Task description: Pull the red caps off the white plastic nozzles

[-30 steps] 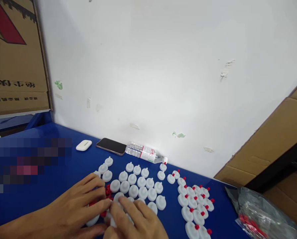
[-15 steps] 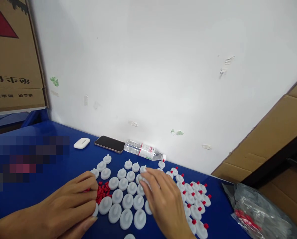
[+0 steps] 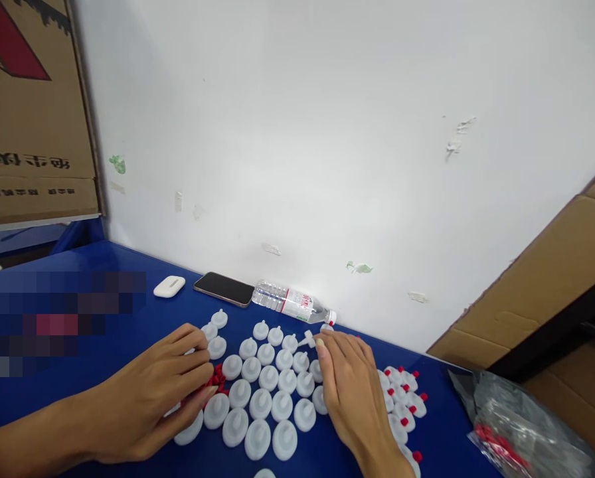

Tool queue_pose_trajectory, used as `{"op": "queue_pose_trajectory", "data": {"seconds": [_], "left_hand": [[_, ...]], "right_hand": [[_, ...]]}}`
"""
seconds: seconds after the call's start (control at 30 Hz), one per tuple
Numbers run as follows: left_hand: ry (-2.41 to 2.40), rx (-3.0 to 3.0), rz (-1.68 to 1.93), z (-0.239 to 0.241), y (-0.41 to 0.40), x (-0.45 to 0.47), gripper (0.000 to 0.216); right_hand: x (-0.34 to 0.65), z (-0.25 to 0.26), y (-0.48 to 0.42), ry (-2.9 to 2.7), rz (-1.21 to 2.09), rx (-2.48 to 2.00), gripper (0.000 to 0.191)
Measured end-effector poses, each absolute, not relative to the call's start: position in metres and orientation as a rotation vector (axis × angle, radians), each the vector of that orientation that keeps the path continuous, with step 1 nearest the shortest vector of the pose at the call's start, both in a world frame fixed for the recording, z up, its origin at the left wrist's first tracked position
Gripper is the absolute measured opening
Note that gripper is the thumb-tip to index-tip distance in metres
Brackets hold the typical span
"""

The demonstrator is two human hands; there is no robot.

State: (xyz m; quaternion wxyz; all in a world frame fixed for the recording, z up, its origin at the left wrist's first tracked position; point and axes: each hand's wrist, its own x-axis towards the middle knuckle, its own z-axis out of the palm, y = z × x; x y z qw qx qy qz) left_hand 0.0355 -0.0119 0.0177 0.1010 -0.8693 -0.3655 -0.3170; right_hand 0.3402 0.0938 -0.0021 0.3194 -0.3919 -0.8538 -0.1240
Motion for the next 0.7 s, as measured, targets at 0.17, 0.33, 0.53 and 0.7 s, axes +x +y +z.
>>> {"op": "queue_pose_trajectory", "data": {"seconds": [0.17, 0.33, 0.53, 0.7], "left_hand": [[-1.200, -2.592, -0.860, 0.013, -0.013, 0.037, 0.021], [-1.352, -2.604, -0.710, 0.008, -0.008, 0.033, 0.022], [-1.371, -2.639, -0.666, 0.006, -0.007, 0.031, 0.025], [-1.311, -2.609, -0.760, 0.010, -0.007, 0.031, 0.026]], "right_hand": [[0.356, 0.005, 0.104, -2.169, -0.401, -1.203, 0.045], [0.371, -0.001, 0.114, -2.179, -0.457, -1.299, 0.052], [0.371, -0.018, 0.117, -2.285, -0.494, -1.243, 0.054], [0.369, -0.011, 0.117, -2.274, -0.534, -1.185, 0.047]]}}
